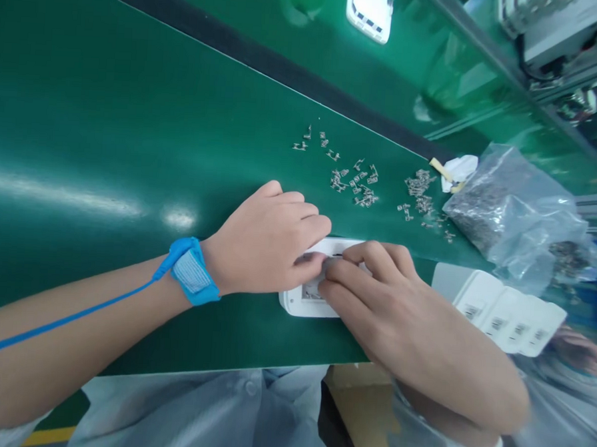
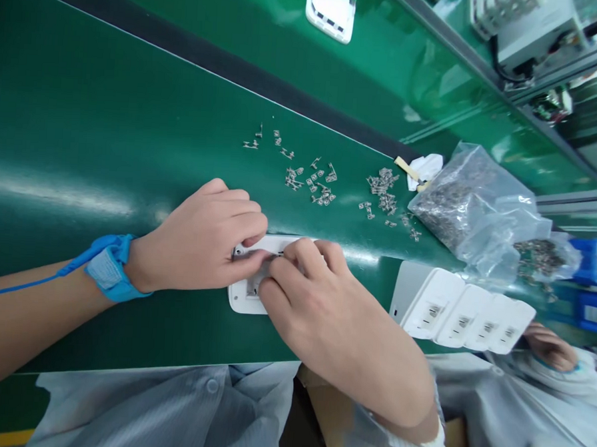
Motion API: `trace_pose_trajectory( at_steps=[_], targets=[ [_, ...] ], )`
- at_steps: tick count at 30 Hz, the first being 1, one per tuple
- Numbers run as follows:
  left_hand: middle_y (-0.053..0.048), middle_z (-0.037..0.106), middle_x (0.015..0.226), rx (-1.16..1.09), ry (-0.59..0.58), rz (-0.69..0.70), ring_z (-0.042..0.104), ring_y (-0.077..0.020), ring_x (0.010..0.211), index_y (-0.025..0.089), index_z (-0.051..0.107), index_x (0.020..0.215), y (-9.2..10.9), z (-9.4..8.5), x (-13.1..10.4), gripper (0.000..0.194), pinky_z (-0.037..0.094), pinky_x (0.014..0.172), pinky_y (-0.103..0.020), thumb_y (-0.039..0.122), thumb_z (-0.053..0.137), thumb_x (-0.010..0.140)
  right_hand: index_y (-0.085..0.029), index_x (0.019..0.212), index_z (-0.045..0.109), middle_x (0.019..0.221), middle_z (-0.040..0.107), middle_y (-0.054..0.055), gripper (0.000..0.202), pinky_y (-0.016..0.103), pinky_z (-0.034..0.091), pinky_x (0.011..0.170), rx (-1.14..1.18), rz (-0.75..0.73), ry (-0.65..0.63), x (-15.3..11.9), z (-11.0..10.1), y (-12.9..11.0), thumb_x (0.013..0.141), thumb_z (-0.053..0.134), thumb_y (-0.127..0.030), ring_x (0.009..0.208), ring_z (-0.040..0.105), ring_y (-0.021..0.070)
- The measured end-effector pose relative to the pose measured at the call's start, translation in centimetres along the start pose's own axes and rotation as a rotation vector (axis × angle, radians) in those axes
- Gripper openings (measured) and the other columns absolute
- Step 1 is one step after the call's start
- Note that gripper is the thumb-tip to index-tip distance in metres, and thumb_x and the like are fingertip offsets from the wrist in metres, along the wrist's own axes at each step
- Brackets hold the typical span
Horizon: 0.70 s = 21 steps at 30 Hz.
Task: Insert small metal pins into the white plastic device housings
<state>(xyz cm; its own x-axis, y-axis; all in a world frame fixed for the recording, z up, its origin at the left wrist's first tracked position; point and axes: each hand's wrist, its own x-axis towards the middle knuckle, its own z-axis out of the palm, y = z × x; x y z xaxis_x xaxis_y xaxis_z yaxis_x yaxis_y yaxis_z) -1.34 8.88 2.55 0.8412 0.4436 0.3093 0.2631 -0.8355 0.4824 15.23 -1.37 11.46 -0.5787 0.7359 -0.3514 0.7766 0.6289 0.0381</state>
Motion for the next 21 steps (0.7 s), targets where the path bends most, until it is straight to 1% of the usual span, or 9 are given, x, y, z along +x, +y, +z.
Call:
trace_pose_trajectory(
  at_steps=[9,13,16,21],
  targets=[
    [-0.003,0.062,0.072,0.004,0.012,0.005,0.052,-0.0181,0.070,0.018,0.054,0.072,0.0,0.0,0.0,0.018,0.023,0.063,-0.036,0.027,0.051,0.088,-0.017,0.085,0.062,0.089,0.061,0.012,0.020,0.042,0.034,0.074,-0.046,-0.066,-0.034,0.3,-0.2,0.4,0.093,0.045,-0.009,0.085,0.043,0.0263],
    [-0.004,0.061,0.071,0.007,0.004,0.001,0.052,-0.0184,0.070,0.018,0.055,0.073,0.0,0.0,0.0,0.018,0.023,0.063,-0.037,0.026,0.050,0.088,-0.016,0.086,0.063,0.083,0.061,0.011,0.020,0.040,0.033,0.073,0.035,-0.094,-0.025,0.6,0.1,0.8,0.094,0.046,-0.009,0.085,0.044,0.0253],
    [-0.004,0.061,0.072,0.008,0.007,0.003,0.052,-0.0187,0.071,0.018,0.056,0.074,0.0,0.0,0.0,0.017,0.024,0.063,-0.037,0.026,0.050,0.087,-0.016,0.090,0.065,0.081,0.063,0.010,0.021,0.039,0.033,0.076,0.119,-0.080,0.003,0.7,0.3,1.1,0.096,0.047,-0.009,0.085,0.045,0.0239],
    [-0.004,0.061,0.071,0.014,0.009,-0.001,0.052,-0.0183,0.069,0.018,0.056,0.074,0.0,0.1,0.0,0.017,0.023,0.063,-0.036,0.027,0.051,0.087,-0.019,0.092,0.067,0.081,0.066,0.009,0.022,0.037,0.032,0.075,0.205,-0.094,0.033,0.7,0.2,1.8,0.098,0.048,-0.011,0.087,0.047,0.0231]
  ],
)
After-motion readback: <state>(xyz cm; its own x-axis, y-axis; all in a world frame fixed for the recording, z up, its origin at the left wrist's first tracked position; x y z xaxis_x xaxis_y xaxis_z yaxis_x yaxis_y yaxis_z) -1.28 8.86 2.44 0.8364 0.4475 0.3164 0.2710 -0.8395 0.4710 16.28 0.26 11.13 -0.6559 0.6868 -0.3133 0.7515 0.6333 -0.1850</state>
